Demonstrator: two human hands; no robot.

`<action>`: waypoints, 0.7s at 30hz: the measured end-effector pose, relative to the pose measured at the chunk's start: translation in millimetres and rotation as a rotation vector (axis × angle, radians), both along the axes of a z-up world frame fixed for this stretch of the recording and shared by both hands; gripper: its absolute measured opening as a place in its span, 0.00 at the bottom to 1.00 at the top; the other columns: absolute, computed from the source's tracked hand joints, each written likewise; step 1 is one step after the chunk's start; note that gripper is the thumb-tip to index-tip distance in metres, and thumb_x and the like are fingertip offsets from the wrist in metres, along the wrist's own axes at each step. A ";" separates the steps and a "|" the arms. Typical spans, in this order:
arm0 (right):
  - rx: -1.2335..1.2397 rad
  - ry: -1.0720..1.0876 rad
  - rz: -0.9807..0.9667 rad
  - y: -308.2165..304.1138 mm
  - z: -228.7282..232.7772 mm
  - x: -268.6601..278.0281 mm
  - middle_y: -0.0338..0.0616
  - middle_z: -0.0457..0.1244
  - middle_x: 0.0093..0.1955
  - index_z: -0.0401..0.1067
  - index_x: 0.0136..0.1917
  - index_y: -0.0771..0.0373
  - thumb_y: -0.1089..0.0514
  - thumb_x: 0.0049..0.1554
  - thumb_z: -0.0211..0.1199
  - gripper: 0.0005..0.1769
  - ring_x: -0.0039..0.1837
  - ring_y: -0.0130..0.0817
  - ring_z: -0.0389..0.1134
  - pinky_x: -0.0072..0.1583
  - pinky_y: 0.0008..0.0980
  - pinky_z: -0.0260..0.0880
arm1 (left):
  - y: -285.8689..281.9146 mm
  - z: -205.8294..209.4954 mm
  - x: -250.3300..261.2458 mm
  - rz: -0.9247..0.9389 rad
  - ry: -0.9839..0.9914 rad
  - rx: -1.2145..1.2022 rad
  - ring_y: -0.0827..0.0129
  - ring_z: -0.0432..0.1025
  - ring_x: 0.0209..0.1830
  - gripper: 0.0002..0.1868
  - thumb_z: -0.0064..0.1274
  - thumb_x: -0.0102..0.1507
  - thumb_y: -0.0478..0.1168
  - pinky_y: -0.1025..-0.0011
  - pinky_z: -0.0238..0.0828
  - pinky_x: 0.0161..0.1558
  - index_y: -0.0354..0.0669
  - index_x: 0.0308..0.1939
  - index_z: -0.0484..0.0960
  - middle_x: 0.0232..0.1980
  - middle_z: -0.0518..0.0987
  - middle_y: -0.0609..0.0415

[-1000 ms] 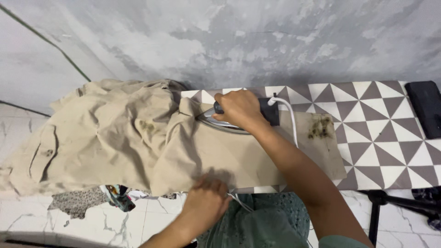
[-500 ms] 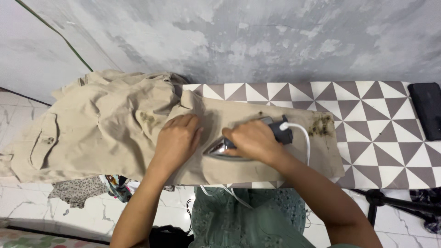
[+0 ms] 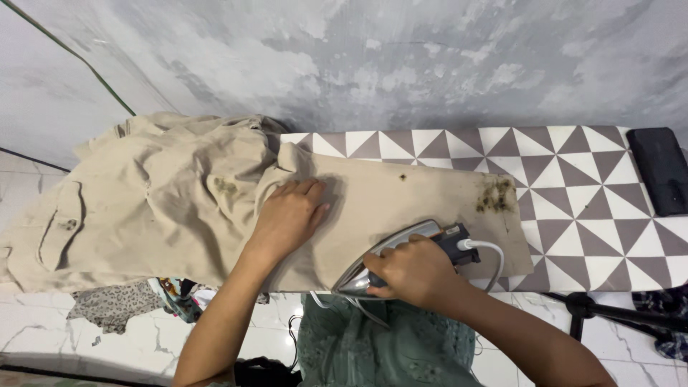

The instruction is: The person irons a white t-shirt with gold lettering on a patterned ironing board, then switches to ironing a pair of beige trousers. They smooth the fabric with their hands and use a steam iron to press the garments flat.

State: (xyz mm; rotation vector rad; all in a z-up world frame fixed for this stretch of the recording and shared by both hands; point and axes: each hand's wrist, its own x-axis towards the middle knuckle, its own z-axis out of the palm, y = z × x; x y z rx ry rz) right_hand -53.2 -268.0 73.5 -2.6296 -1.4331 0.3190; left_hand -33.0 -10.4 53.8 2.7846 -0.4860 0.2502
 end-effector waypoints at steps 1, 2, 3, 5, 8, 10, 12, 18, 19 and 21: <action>0.037 -0.042 -0.019 2.6 -1.7 1.3 0.43 0.69 0.33 0.72 0.46 0.57 0.34 0.48 0.69 0.26 0.36 0.44 0.72 0.42 0.44 0.70 | 1.6 0.4 -1.4 -0.002 -0.013 -0.010 0.52 0.76 0.51 0.19 0.56 0.61 0.44 0.58 0.70 0.52 0.37 0.53 0.79 0.54 0.81 0.47; 0.074 -0.084 -0.037 4.8 -2.8 2.7 0.43 0.69 0.32 0.72 0.46 0.58 0.34 0.48 0.69 0.27 0.34 0.44 0.72 0.40 0.44 0.70 | 3.2 0.9 -2.4 -0.005 -0.027 -0.021 0.52 0.76 0.51 0.19 0.56 0.62 0.44 0.58 0.70 0.52 0.37 0.53 0.79 0.55 0.81 0.47; 0.055 -0.076 -0.072 8.1 -3.9 5.8 0.44 0.69 0.32 0.72 0.47 0.57 0.34 0.49 0.68 0.27 0.33 0.43 0.72 0.39 0.43 0.70 | 4.8 1.2 -3.0 -0.008 -0.038 -0.032 0.52 0.76 0.52 0.19 0.56 0.62 0.44 0.57 0.70 0.52 0.38 0.54 0.79 0.55 0.81 0.47; 0.017 -0.058 -0.141 17.2 -5.9 20.5 0.45 0.69 0.32 0.73 0.49 0.56 0.33 0.53 0.66 0.26 0.32 0.42 0.72 0.36 0.42 0.71 | 8.3 3.0 -3.4 -0.003 0.013 -0.055 0.51 0.76 0.52 0.20 0.55 0.63 0.43 0.58 0.71 0.53 0.38 0.55 0.79 0.54 0.81 0.46; 0.068 -0.132 -0.191 29.8 -5.7 52.5 0.45 0.68 0.30 0.72 0.47 0.56 0.32 0.51 0.66 0.27 0.32 0.44 0.72 0.35 0.44 0.69 | 13.8 7.1 -6.9 0.005 0.049 -0.139 0.51 0.76 0.53 0.19 0.55 0.63 0.42 0.57 0.71 0.54 0.38 0.56 0.80 0.55 0.81 0.47; -0.089 -0.096 -0.285 44.5 -6.3 79.7 0.45 0.68 0.31 0.72 0.48 0.57 0.31 0.52 0.65 0.28 0.34 0.44 0.72 0.36 0.43 0.70 | 17.0 9.3 -10.7 0.017 0.040 -0.184 0.51 0.76 0.54 0.19 0.54 0.63 0.42 0.58 0.72 0.54 0.39 0.56 0.80 0.57 0.81 0.47; 0.018 -0.192 -0.296 51.3 -5.3 106.9 0.45 0.69 0.32 0.74 0.46 0.57 0.33 0.49 0.69 0.27 0.36 0.46 0.72 0.37 0.45 0.69 | 18.2 11.2 -16.2 0.030 0.015 -0.201 0.51 0.76 0.55 0.19 0.54 0.63 0.41 0.58 0.72 0.54 0.39 0.57 0.80 0.57 0.81 0.46; 0.061 -0.213 -0.474 66.9 -9.8 155.2 0.48 0.70 0.34 0.76 0.48 0.60 0.34 0.49 0.71 0.28 0.38 0.46 0.73 0.39 0.45 0.71 | 18.4 10.0 -25.7 0.026 0.030 -0.188 0.51 0.75 0.54 0.19 0.55 0.63 0.41 0.59 0.72 0.55 0.38 0.55 0.80 0.58 0.81 0.46; 0.079 -0.225 -0.474 67.0 -10.3 156.0 0.48 0.70 0.34 0.76 0.47 0.60 0.35 0.49 0.71 0.28 0.39 0.47 0.73 0.39 0.46 0.71 | 19.1 8.4 -25.2 0.026 0.028 -0.188 0.52 0.75 0.55 0.18 0.55 0.63 0.41 0.58 0.70 0.58 0.38 0.55 0.80 0.58 0.81 0.46; 0.111 -0.244 -0.475 66.7 -10.3 156.2 0.48 0.70 0.34 0.76 0.45 0.60 0.36 0.49 0.71 0.26 0.39 0.48 0.73 0.40 0.47 0.71 | 21.4 3.7 -23.4 0.025 0.028 -0.190 0.54 0.75 0.55 0.18 0.54 0.64 0.41 0.58 0.67 0.63 0.38 0.56 0.80 0.57 0.81 0.46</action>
